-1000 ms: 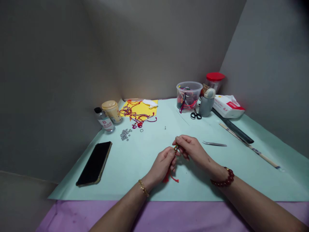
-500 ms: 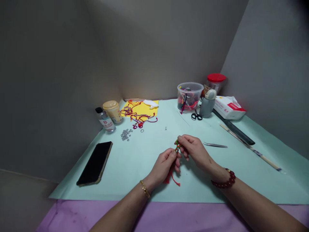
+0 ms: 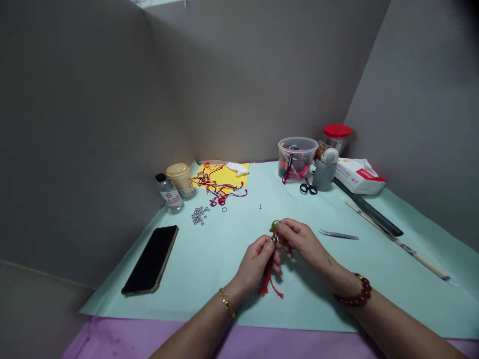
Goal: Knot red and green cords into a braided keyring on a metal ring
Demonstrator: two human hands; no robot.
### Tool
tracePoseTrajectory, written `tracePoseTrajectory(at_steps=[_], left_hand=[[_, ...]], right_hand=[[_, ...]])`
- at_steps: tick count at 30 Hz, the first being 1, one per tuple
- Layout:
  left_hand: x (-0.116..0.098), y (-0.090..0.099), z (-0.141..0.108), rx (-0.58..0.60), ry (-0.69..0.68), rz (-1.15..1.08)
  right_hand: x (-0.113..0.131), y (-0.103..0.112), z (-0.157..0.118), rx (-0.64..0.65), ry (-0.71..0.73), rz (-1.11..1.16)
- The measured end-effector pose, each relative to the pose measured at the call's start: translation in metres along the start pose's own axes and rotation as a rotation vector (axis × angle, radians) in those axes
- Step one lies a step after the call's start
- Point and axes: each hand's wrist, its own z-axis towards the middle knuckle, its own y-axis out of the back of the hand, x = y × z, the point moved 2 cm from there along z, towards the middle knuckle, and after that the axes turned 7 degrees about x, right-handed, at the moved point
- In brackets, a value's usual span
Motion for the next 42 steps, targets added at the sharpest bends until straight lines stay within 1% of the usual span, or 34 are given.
tracePoseTrajectory(at_steps=[3, 9, 14, 18, 21, 24, 26, 28, 30, 34, 38, 42], left_hand=[[0.0, 0.0, 0.0, -0.004, 0.003, -0.009], [0.003, -0.001, -0.002, 0.034, 0.101, -0.077], [0.005, -0.002, -0.002, 0.09, 0.099, -0.045], [0.002, -0.003, -0.004, 0.098, 0.108, 0.004], [-0.001, -0.004, -0.007, 0.038, 0.102, 0.016], [-0.001, -0.005, -0.008, -0.02, 0.096, 0.027], [0.0, -0.005, -0.008, -0.028, 0.092, 0.021], [0.002, -0.005, -0.008, -0.022, 0.091, -0.002], [0.003, -0.005, -0.008, -0.015, 0.097, -0.03], [0.005, -0.006, -0.008, -0.004, 0.109, -0.025], [0.01, -0.005, -0.007, -0.023, 0.108, 0.044], [0.016, -0.003, -0.005, -0.002, 0.099, 0.124]], right_hand=[[0.002, 0.0, -0.001, -0.027, 0.011, -0.019], [0.004, 0.008, 0.0, -0.157, -0.003, 0.045], [0.005, 0.013, 0.0, -0.22, 0.021, 0.033], [0.005, 0.013, 0.001, -0.239, 0.008, 0.035], [0.003, 0.011, 0.001, -0.229, 0.013, 0.069], [-0.002, 0.005, 0.001, -0.144, -0.012, 0.048], [-0.005, 0.0, 0.001, -0.07, -0.045, 0.011], [-0.008, -0.002, 0.0, -0.034, -0.058, -0.013], [-0.011, -0.002, -0.001, -0.062, -0.057, -0.023], [-0.016, 0.004, -0.003, -0.185, -0.076, 0.003], [-0.025, 0.005, 0.0, -0.202, -0.117, 0.157], [-0.032, 0.004, 0.001, -0.209, -0.148, 0.287]])
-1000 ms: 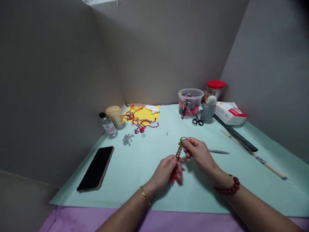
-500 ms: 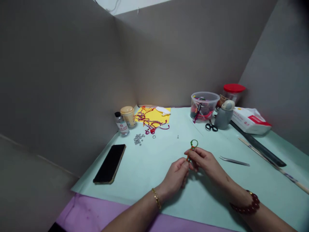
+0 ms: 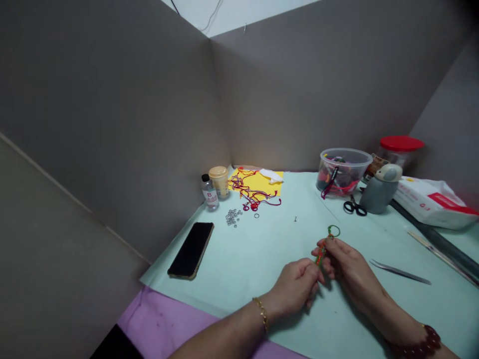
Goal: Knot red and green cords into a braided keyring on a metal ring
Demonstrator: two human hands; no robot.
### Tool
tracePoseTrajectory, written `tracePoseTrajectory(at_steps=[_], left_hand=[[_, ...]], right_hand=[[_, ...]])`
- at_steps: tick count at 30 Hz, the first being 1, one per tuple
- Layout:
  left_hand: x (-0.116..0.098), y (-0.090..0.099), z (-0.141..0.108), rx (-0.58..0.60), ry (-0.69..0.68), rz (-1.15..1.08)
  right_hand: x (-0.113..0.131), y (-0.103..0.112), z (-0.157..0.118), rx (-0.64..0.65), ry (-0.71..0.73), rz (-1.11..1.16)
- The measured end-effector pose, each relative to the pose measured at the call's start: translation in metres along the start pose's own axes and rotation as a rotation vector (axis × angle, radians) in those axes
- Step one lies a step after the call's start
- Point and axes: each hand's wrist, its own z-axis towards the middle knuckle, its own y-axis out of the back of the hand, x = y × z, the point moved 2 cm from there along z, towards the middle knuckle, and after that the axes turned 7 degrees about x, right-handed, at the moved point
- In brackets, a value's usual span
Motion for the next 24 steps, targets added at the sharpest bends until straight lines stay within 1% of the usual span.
tracePoseTrajectory(at_steps=[2, 4, 7, 10, 12, 15, 17, 19, 20, 21, 22, 24], left_hand=[[0.002, 0.0, 0.001, 0.006, -0.008, 0.029], [0.003, 0.0, 0.001, -0.011, -0.024, 0.011], [0.003, 0.0, 0.002, -0.057, -0.066, -0.042], [0.003, 0.0, 0.003, -0.073, -0.099, -0.046], [0.002, 0.0, 0.001, -0.065, -0.1, -0.01], [0.0, 0.0, -0.003, -0.02, -0.097, 0.151], [-0.001, -0.001, -0.006, 0.023, -0.1, 0.25], [-0.003, -0.001, -0.007, 0.054, -0.097, 0.286], [-0.004, 0.001, -0.007, 0.049, -0.092, 0.279], [-0.004, 0.003, -0.006, 0.026, -0.092, 0.263], [-0.005, 0.005, -0.004, -0.026, -0.098, 0.235], [-0.008, 0.012, 0.0, -0.17, -0.133, 0.172]], right_hand=[[-0.001, -0.001, 0.0, 0.015, -0.023, 0.051], [0.0, -0.003, -0.001, 0.042, -0.04, 0.111], [0.003, -0.007, -0.005, 0.124, -0.076, 0.187], [0.004, -0.011, -0.007, 0.198, -0.115, 0.194], [0.005, -0.011, -0.007, 0.188, -0.116, 0.176], [0.009, -0.009, -0.006, 0.134, -0.097, 0.154], [0.014, -0.008, -0.005, 0.126, -0.099, 0.143], [0.021, -0.007, -0.005, 0.135, -0.086, 0.132], [0.025, -0.006, -0.005, 0.136, -0.063, 0.124], [0.028, -0.006, -0.005, 0.143, -0.036, 0.113], [0.031, -0.006, -0.005, 0.159, -0.016, 0.097], [0.032, -0.009, -0.006, 0.216, -0.013, 0.048]])
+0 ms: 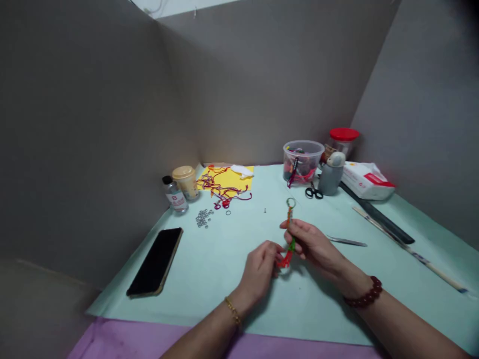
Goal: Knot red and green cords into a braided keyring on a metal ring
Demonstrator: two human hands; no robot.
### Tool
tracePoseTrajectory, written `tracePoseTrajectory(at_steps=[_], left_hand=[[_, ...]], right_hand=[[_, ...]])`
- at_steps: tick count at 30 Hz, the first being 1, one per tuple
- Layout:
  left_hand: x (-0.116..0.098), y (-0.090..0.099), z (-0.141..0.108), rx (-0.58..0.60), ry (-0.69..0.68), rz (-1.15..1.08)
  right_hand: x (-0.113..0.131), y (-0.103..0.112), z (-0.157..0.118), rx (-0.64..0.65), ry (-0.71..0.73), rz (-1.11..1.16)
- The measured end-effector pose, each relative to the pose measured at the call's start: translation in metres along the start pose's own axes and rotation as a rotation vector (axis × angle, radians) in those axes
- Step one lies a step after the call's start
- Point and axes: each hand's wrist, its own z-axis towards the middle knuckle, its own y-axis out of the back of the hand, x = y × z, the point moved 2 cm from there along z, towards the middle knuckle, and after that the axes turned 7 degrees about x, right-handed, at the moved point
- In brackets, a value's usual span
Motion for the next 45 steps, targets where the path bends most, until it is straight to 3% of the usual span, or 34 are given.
tracePoseTrajectory(at_steps=[3, 10, 17, 20, 26, 30, 34, 39, 45], left_hand=[[-0.004, 0.007, 0.006, -0.113, -0.057, -0.074], [-0.011, 0.006, 0.008, -0.02, -0.087, -0.298], [-0.006, 0.012, 0.01, -0.137, -0.021, -0.416], [-0.005, 0.012, 0.01, -0.135, -0.015, -0.457], [-0.003, 0.01, 0.012, -0.109, 0.005, -0.493], [-0.007, 0.011, 0.011, -0.177, -0.032, -0.459], [-0.009, 0.011, 0.01, -0.163, -0.033, -0.417], [-0.011, 0.017, 0.012, -0.187, -0.061, -0.398], [-0.013, 0.029, 0.016, -0.237, -0.062, -0.371]], right_hand=[[-0.008, -0.007, 0.0, 0.077, -0.041, -0.097], [-0.027, -0.017, -0.001, 0.084, -0.033, -0.322], [-0.032, -0.019, -0.003, 0.109, -0.026, -0.459], [-0.034, -0.019, -0.003, 0.096, -0.005, -0.508], [-0.041, -0.021, -0.004, 0.131, -0.076, -0.349], [-0.039, -0.021, -0.004, 0.1, 0.047, -0.477], [-0.037, -0.02, -0.004, 0.066, 0.125, -0.6], [-0.04, -0.018, -0.003, -0.024, 0.119, -0.695], [-0.037, -0.023, -0.005, 0.025, 0.121, -0.722]])
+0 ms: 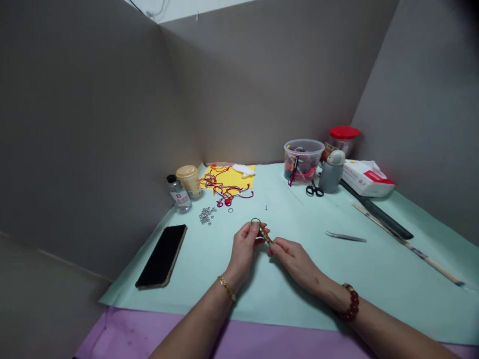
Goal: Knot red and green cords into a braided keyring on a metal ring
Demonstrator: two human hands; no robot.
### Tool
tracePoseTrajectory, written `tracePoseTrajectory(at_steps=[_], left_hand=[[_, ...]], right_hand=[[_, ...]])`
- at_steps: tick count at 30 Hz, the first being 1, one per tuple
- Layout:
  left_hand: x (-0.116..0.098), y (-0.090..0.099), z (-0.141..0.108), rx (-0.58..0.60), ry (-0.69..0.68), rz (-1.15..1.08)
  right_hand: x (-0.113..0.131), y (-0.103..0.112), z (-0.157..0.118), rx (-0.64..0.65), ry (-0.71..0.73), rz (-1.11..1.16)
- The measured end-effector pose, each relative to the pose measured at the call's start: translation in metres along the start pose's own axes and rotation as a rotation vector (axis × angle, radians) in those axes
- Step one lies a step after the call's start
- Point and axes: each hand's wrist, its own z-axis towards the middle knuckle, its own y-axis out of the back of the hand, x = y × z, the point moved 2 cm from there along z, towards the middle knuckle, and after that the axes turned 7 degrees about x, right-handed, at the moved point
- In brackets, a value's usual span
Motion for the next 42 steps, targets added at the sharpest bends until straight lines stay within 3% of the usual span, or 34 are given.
tracePoseTrajectory(at_steps=[12, 31, 39, 42], left_hand=[[-0.0031, 0.0, 0.0027, -0.031, -0.001, 0.034], [0.001, 0.0011, 0.0019, 0.064, 0.045, 0.021], [-0.0023, -0.0043, 0.0005, 0.112, 0.103, -0.186], [0.001, -0.0063, -0.0016, 0.09, 0.102, -0.167]], right_hand=[[-0.0007, 0.0008, -0.0005, 0.031, -0.024, 0.05], [-0.0019, -0.0011, -0.0007, 0.139, 0.045, -0.167], [-0.0007, -0.0017, -0.0026, -0.01, 0.026, -0.019], [-0.0034, -0.002, -0.0015, -0.051, 0.02, -0.007]])
